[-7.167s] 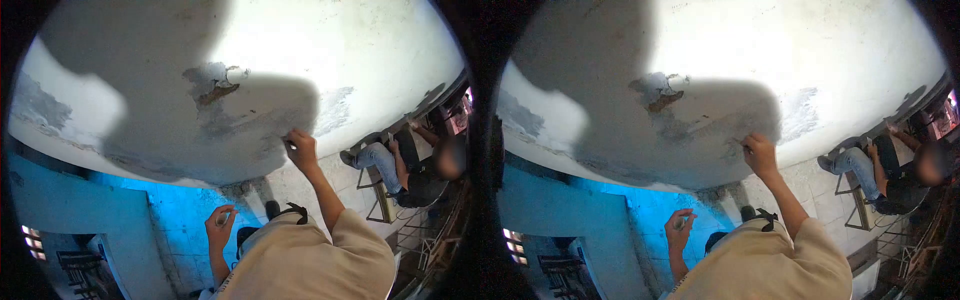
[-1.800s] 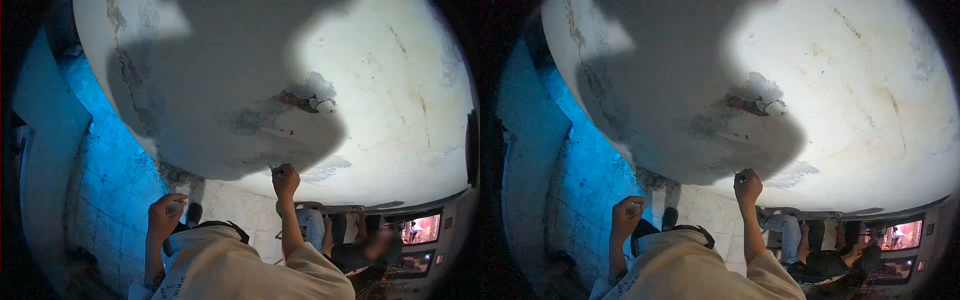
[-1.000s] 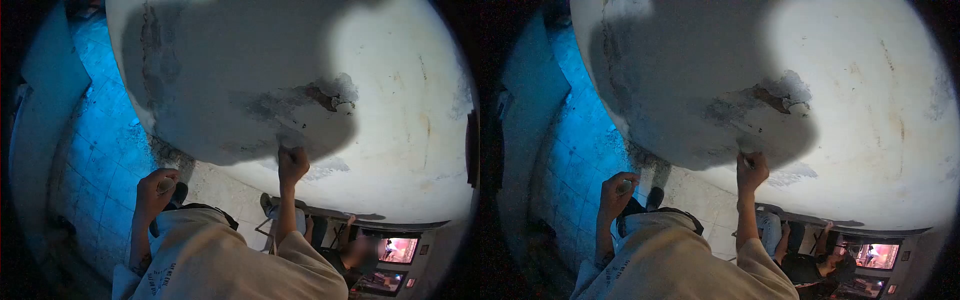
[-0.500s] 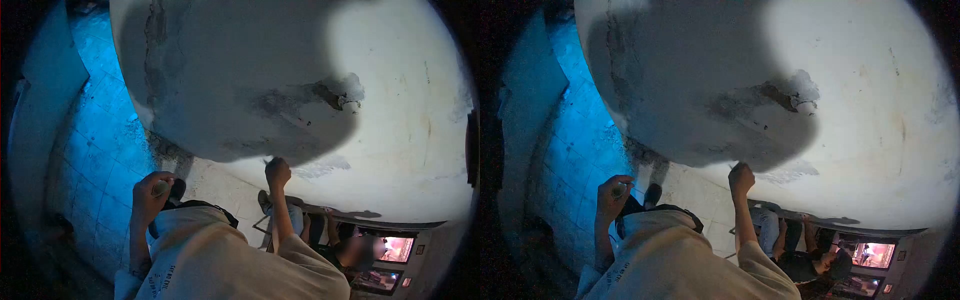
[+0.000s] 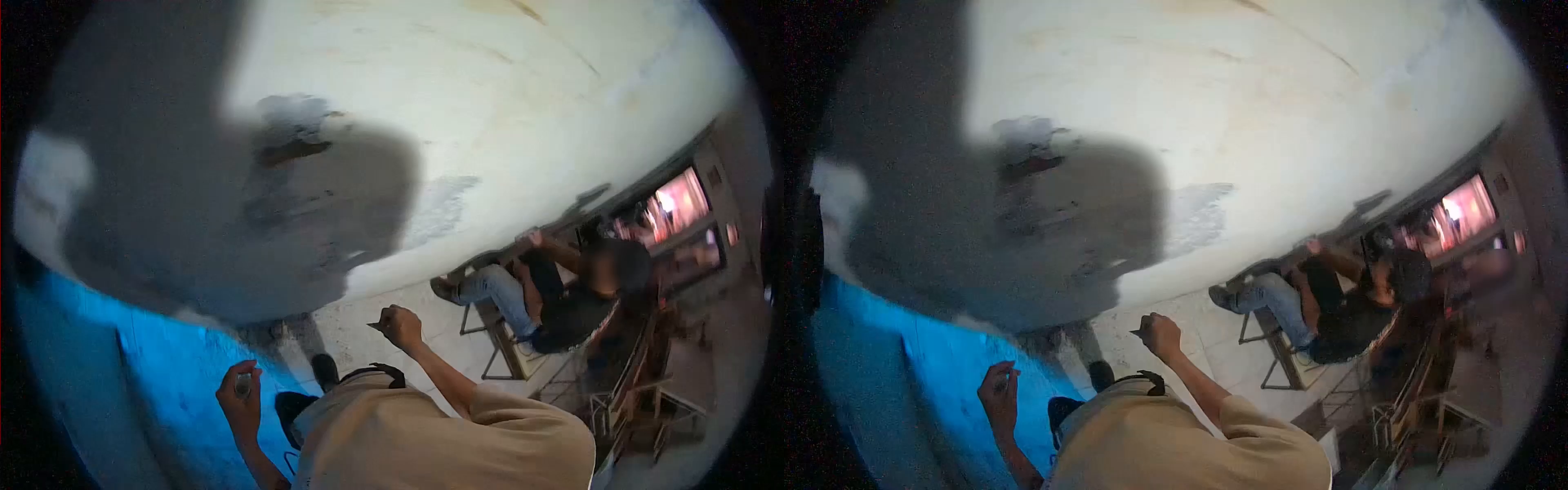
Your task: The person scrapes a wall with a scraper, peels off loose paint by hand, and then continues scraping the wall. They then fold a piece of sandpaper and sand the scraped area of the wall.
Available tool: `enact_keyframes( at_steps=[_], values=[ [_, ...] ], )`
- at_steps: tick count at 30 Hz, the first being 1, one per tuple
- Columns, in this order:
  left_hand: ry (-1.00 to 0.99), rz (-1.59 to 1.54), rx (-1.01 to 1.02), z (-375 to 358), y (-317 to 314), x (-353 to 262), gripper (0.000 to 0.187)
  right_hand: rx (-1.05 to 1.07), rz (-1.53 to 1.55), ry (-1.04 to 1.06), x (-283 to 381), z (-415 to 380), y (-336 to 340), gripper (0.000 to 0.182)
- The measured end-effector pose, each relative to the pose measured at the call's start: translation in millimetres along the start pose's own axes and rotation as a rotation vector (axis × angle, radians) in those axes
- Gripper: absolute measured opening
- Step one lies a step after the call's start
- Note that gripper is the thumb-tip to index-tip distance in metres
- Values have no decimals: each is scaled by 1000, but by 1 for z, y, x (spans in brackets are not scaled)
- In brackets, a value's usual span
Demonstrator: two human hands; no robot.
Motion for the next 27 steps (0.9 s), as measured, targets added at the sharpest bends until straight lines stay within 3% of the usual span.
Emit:
enact_keyframes(
  at_steps=[4,11,17,27],
  values=[
    [-138,134,158,25,-17,-17,12,-43,83,-235,-17,-38,11,13],
    [-203,162,490,56,-69,-56,12,-241,257,-431,-70,-105,-13,17],
    [-354,153,589,47,-97,-60,12,-237,343,-538,-75,-139,-21,14],
    [-282,162,611,42,-94,-59,13,-265,305,-488,-66,-139,-21,19]
  ],
)
Point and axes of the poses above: each hand's wrist, its own z-axis towards the middle knuckle, its own y-axis out of the back of the hand, x = y × z, the point moved 2 cm from there along z, towards the middle knuckle, and after that the axes turned 11 degrees about x, right-handed, at the moved point
